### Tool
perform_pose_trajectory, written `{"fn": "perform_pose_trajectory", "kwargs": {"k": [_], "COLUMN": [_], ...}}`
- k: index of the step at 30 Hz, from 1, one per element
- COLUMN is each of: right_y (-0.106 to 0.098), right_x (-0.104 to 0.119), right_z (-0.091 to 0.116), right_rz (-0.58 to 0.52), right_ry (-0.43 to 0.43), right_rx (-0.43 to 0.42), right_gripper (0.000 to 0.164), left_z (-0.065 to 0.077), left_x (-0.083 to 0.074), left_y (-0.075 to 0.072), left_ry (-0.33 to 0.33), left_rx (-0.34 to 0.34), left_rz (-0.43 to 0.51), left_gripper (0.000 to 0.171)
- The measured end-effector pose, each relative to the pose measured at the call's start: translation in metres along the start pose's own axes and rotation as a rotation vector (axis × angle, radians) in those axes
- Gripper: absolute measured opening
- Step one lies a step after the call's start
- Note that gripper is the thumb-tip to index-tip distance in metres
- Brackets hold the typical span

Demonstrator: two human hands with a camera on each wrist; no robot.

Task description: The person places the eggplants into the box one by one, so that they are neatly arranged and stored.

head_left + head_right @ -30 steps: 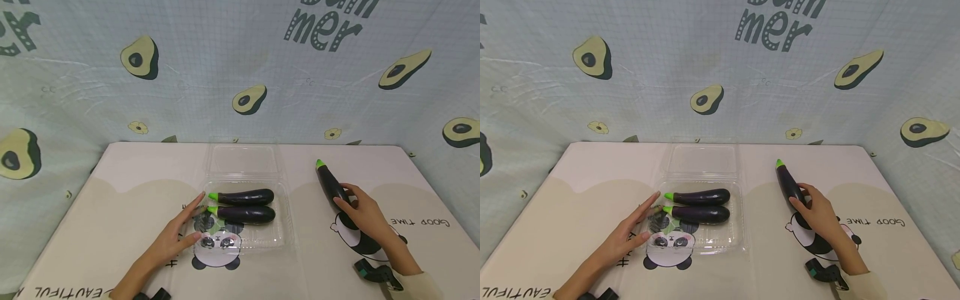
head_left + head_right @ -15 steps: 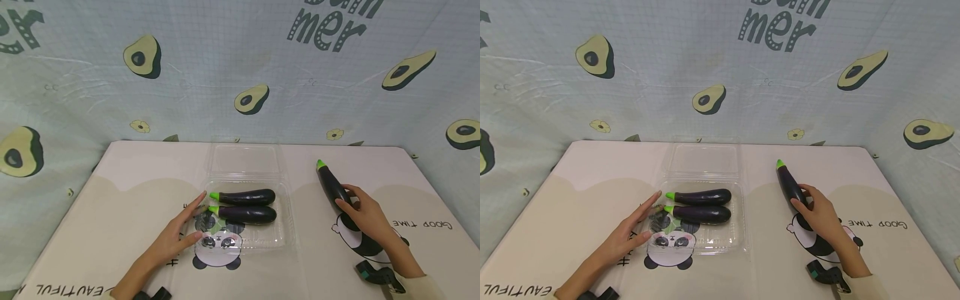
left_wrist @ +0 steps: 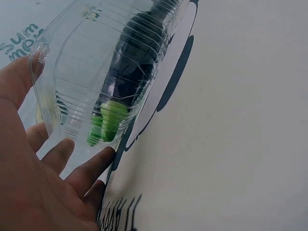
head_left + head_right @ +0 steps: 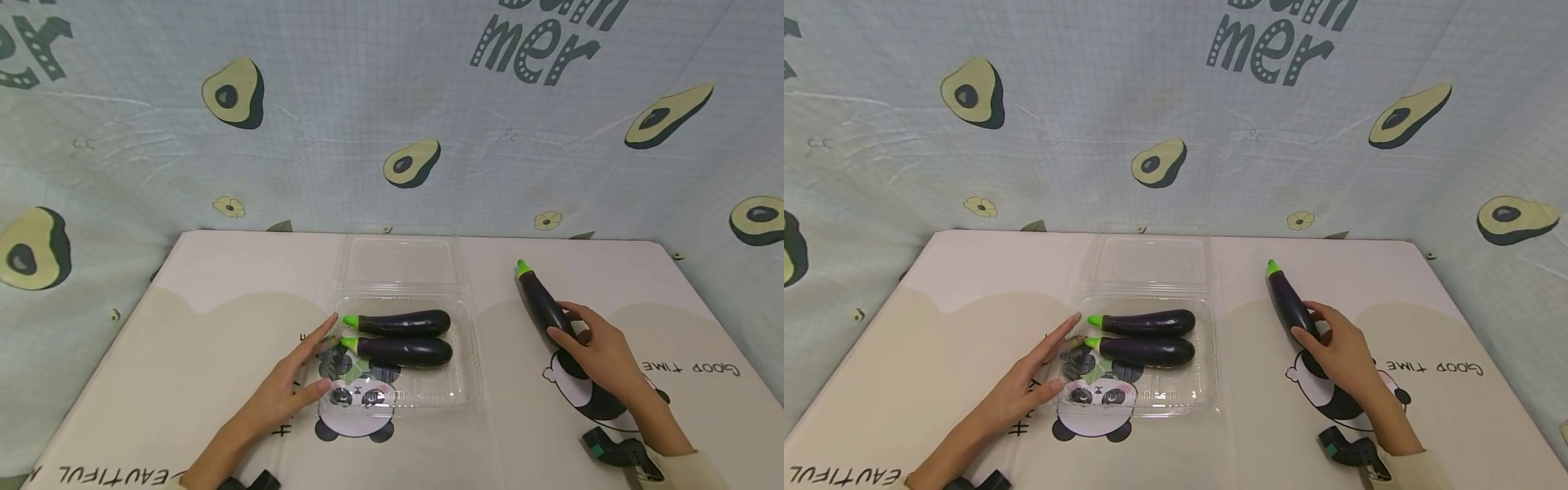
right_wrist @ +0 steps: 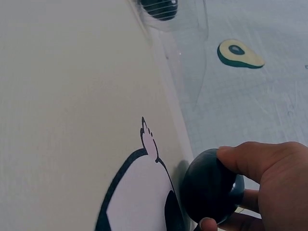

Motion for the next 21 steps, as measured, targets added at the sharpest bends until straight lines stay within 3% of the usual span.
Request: {"fn": "perform_pose_trajectory", "kwargs": {"k": [21], "right_y": [-0.004], "right_x": [0.017], "right_z": [0.004], "right_rz": [0.013], "right_ry": [-0.086], "right_rx": [-0.043], "right_gripper": [0.056], "left_z": [0.0], "left_x": [-0.002], "left_y": [0.0], "left_ry": [0.008], "left_rx": [0.005], "left_rz": [0.012], "left_gripper": [0.079]}}
Point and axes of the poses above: each hand's wrist, its own z-axis away from the middle knuckle, its own y-axis out of the palm, x = y × z, the point moved 9 cm from there along -z, towards the middle knuckle, and after that the axes turned 12 degrees about x, right-handed, at the moved point
